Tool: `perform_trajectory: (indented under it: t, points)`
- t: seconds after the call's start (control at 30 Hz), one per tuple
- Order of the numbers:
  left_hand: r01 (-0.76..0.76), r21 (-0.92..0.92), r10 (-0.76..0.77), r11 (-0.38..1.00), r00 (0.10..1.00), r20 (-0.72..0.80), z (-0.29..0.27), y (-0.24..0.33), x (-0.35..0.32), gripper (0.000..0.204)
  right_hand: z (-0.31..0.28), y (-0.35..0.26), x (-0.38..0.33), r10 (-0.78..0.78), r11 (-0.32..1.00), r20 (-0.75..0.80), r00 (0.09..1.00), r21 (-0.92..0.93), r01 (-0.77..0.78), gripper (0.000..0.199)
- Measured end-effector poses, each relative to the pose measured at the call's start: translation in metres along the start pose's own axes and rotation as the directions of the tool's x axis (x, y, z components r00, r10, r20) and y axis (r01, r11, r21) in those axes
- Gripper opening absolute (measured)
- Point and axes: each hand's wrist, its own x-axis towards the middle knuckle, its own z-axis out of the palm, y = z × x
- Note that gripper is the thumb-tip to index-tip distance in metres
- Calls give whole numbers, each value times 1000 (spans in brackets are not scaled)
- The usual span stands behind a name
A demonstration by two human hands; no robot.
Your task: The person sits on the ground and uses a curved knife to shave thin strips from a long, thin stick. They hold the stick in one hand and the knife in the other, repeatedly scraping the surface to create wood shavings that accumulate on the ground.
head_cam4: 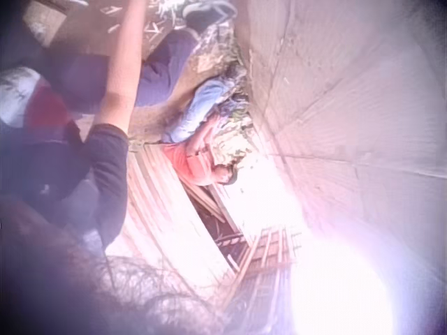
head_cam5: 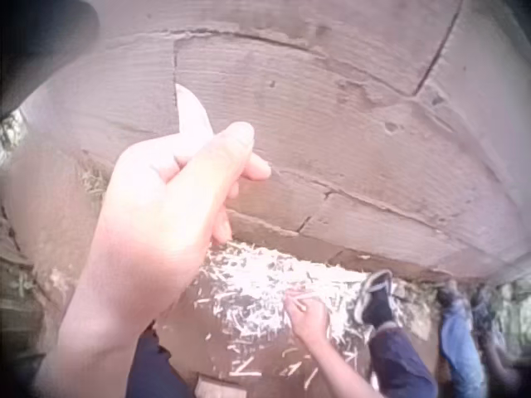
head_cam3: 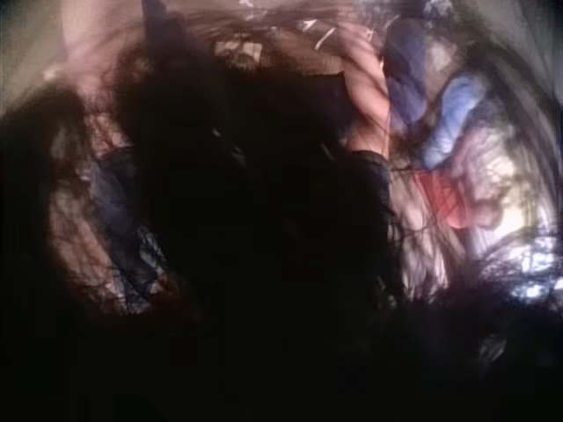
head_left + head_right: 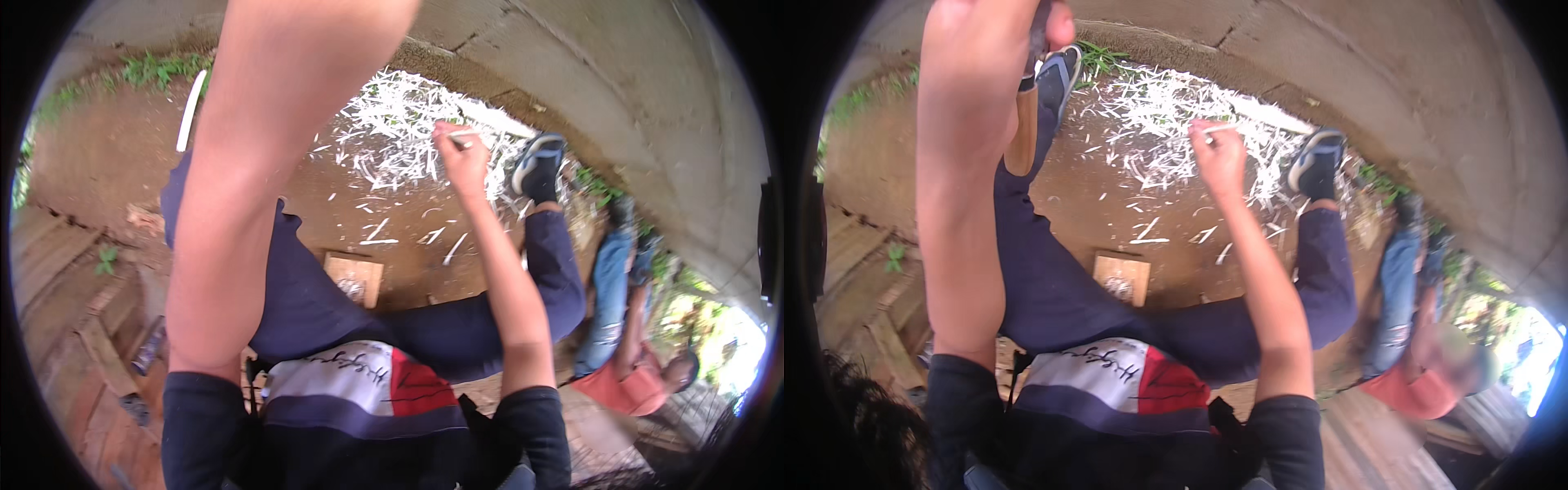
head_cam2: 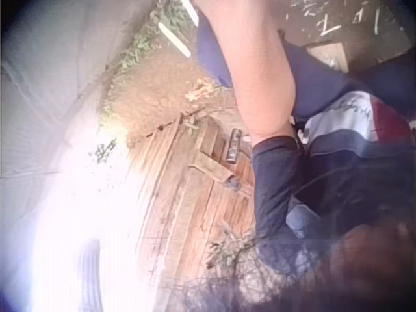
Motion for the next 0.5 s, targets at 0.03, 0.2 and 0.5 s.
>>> perform_trajectory:
  t: [0.03, 0.2, 0.5]
  points:
    - [65, 3, -65, 998, 998, -12, -7, 11, 14, 30, 14, 11, 10, 107, 994, -3, 994, -2, -107, 14]
    - [302, 27, -297, 953, 947, -119, -37, 34, 28, 30, 95, 50, 45, 82, 997, -102, 991, -1, -82, 12]
    - [-110, 240, 133, 965, 988, -81, -37, -11, 41, 35, 124, 120, -44, 255, 946, -256, 932, -131, -295, 11]
